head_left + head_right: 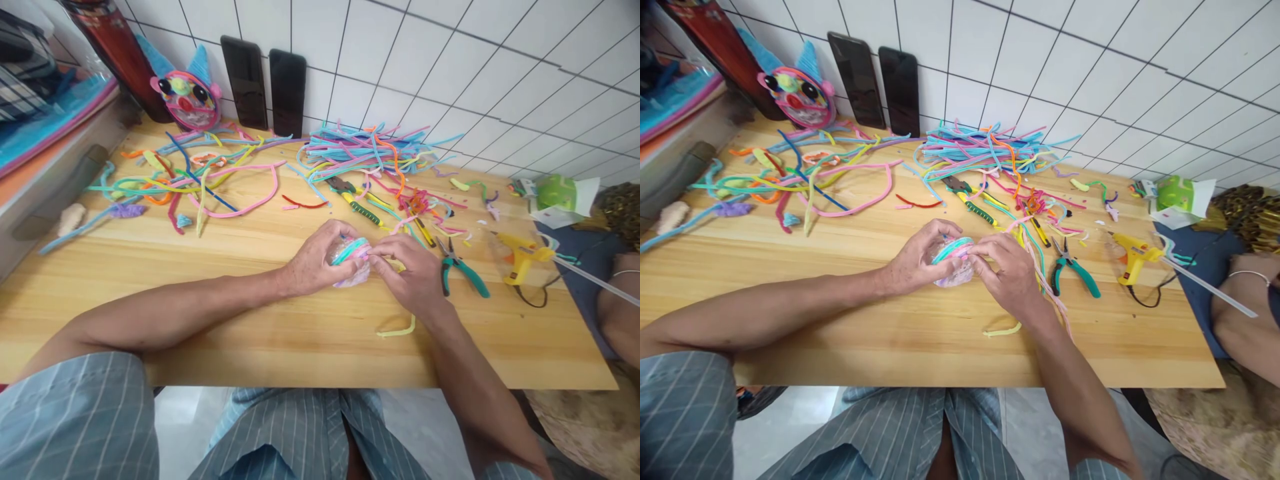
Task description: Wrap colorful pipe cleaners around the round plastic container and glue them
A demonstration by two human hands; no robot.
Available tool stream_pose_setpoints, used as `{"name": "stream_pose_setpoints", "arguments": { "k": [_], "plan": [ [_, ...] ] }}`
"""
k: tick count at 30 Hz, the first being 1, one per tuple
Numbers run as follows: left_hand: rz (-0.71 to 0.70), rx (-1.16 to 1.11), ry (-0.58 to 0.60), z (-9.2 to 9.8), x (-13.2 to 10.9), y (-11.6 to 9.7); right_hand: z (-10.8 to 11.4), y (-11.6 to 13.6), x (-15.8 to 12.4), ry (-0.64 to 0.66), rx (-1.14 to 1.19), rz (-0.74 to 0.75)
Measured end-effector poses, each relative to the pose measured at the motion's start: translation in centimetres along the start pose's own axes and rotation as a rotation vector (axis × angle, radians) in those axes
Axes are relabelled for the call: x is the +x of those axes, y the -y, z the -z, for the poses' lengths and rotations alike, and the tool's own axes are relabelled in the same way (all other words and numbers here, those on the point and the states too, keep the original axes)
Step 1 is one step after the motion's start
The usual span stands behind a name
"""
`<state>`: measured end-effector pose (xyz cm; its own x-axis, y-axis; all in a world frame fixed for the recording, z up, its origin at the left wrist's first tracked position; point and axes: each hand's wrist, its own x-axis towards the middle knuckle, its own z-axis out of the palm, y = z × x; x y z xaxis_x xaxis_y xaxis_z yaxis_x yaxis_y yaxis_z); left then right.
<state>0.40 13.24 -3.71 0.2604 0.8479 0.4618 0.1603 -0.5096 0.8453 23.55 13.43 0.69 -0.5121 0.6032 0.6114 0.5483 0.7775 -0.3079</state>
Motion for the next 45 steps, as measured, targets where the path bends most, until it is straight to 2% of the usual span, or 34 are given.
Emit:
{"name": "stream_pose_setpoints", "arguments": {
  "k": [6, 12, 20, 27, 35, 45],
  "plan": [
    [0.096, -0.088, -0.030, 0.1, -0.3, 0.5, -0.2, 0.0, 0.8, -0.031, 0.102, -0.064],
    [0.018, -0.013, -0.043, 0.2, 0.0, 1.1, -0.1, -0.2, 1.9, 0.015, 0.074, -0.055],
    [0.186, -0.149, 0.111, 0.8, 0.9, 0.4, -0.3, -0.2, 1.5, 0.003, 0.085, -0.060],
    [0.174, -0.132, 0.121, 1.1, 1.7, 0.0, -0.4, 0.0, 1.3, -0.024, 0.055, -0.033],
    [0.206, -0.112, 0.106, 0.8, 1.3, -0.3, 0.0, 0.2, 0.4, 0.000, 0.027, -0.025],
    [0.150, -0.080, 0.119, 0.9, 1.2, -0.1, -0.3, 0.1, -0.2, -0.053, -0.024, 0.036]
  ]
}}
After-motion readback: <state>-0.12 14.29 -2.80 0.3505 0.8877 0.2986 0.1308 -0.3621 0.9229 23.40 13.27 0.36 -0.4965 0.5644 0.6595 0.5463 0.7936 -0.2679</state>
